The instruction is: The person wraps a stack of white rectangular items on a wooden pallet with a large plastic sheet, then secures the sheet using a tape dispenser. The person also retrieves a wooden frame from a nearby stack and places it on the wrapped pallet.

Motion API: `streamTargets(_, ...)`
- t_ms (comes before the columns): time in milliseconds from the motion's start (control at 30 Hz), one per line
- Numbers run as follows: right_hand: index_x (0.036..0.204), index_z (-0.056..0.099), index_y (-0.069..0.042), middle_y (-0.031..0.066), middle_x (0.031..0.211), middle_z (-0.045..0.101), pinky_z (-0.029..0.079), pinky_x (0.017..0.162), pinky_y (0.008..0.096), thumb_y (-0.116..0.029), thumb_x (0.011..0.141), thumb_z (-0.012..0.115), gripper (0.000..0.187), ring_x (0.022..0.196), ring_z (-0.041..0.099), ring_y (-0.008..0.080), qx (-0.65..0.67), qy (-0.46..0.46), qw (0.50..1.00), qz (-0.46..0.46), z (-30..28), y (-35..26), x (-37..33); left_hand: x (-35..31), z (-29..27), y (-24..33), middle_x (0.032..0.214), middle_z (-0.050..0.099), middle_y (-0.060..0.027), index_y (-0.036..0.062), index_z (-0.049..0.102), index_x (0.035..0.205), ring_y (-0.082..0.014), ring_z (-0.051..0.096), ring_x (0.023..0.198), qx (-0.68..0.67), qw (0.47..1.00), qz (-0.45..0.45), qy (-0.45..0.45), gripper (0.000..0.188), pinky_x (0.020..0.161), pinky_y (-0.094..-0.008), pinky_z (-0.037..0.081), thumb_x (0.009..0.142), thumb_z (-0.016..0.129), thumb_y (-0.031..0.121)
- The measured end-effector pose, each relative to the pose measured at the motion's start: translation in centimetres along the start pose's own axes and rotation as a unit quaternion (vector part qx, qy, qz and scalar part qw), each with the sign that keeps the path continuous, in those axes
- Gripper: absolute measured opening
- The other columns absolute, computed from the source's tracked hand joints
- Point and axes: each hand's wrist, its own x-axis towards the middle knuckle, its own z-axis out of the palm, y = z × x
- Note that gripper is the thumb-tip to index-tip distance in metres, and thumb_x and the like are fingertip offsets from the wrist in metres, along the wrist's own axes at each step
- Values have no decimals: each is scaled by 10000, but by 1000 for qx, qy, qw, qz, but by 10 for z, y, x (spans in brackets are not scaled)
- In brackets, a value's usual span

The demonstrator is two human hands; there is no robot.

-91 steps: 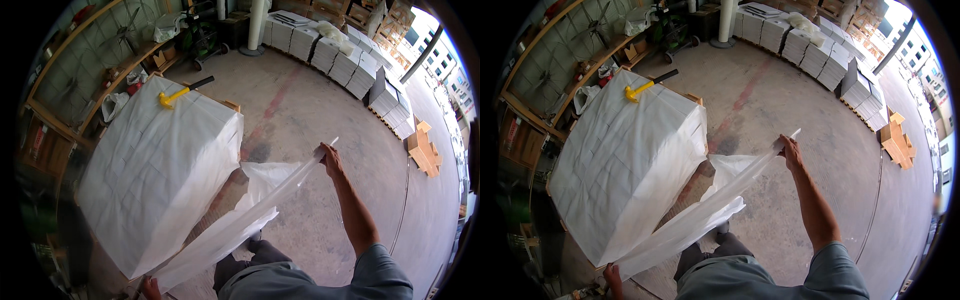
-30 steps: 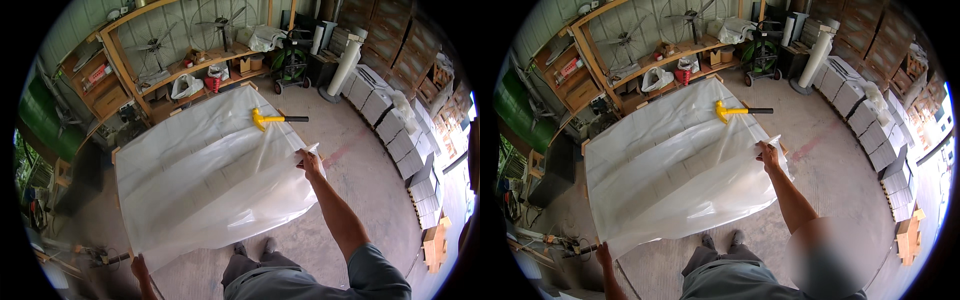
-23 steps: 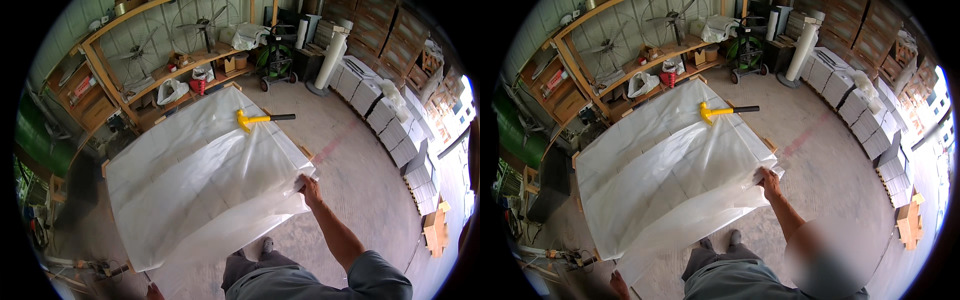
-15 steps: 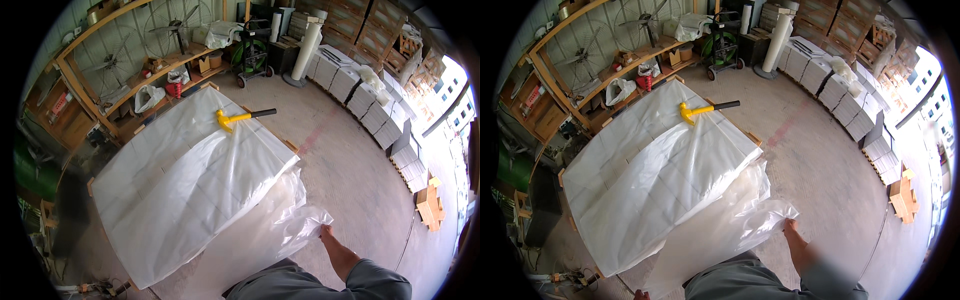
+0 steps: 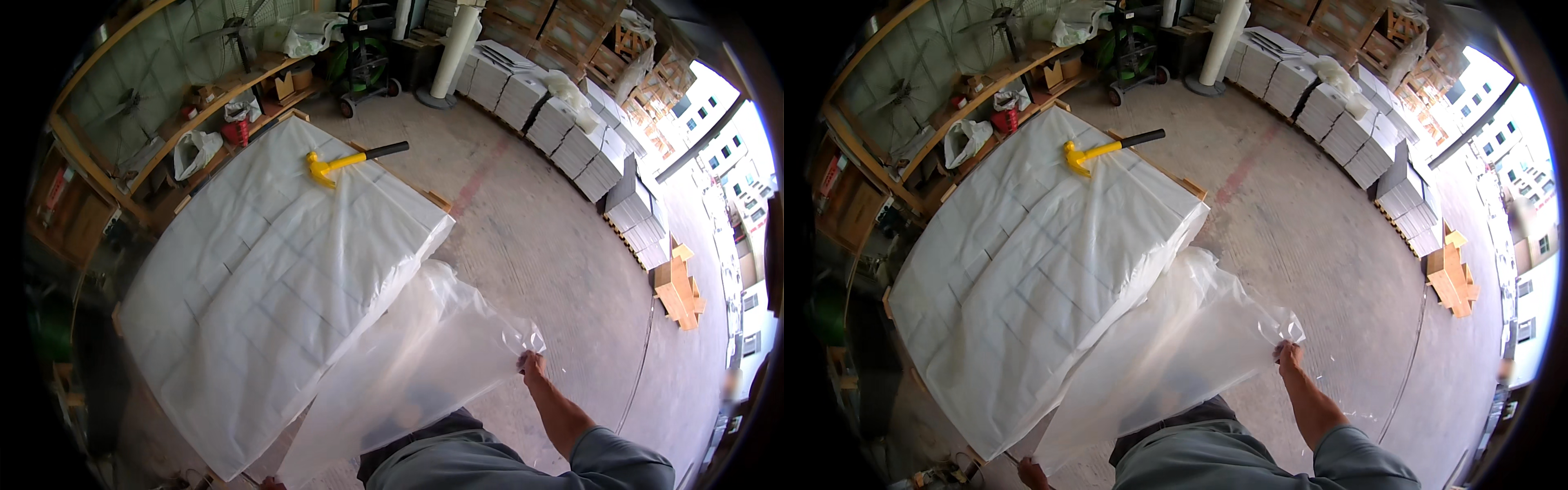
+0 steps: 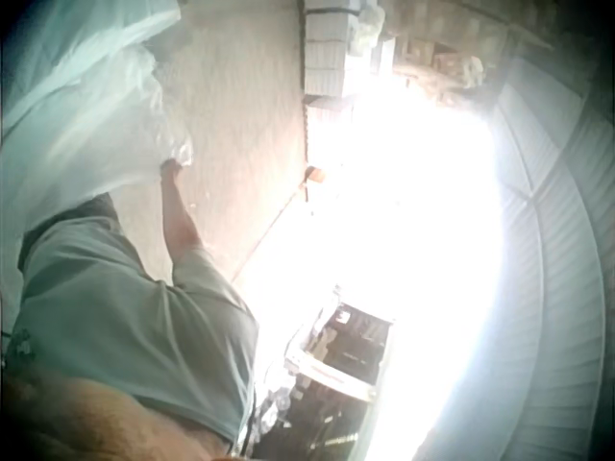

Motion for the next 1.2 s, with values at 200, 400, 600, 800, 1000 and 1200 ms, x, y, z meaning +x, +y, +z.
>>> streamTargets(200,804,602,-81,79,722,626,504,507,367,-248,814,554,174,611,607,216,-90,-99,991,11,14,-4,-24,-79,49,-56,819,629,-104,57,626,945,-303,589,735,125,976,-140,-108,228,687,-433,495,844,524,235)
streamTargets(400,884,632,-36,82,718,633,495,479,326,-288,860,550,266,590,602,193,-80,-213,974,-21,55,-64,-48,-78,-10,-39,985,618,-221,-4,603,1019,-375,593,892,-102,957,-269,-29,348,738,-479,475,903,450,287)
streamTargets(600,870,630,-40,52,740,611,497,549,299,-303,863,579,268,624,581,159,84,-276,955,-72,92,-156,-55,-29,-111,27,1035,607,-222,-11,587,1046,-384,590,926,-97,928,-359,26,366,778,-462,465,950,402,290)
streamTargets(800,900,629,-39,47,739,616,492,563,277,-304,879,583,270,630,586,139,133,-389,901,-139,158,-245,-72,-45,-91,-41,1052,614,-195,5,584,1099,-363,593,951,95,936,-339,26,348,803,-434,470,928,448,276)
streamTargets(1000,914,641,-40,57,788,630,531,593,286,-293,872,586,262,655,611,155,150,-433,872,-170,244,-297,-62,23,-101,-54,1038,615,-187,21,587,1087,-336,594,955,5,931,-362,-41,326,798,-443,482,879,509,260)
streamTargets(1200,940,647,-49,63,795,635,541,611,301,-285,868,583,255,686,623,166,141,-439,867,-189,300,-338,-69,75,-134,-60,1081,592,-165,41,581,1130,-328,589,956,82,933,-320,-145,349,776,-401,505,871,513,264)
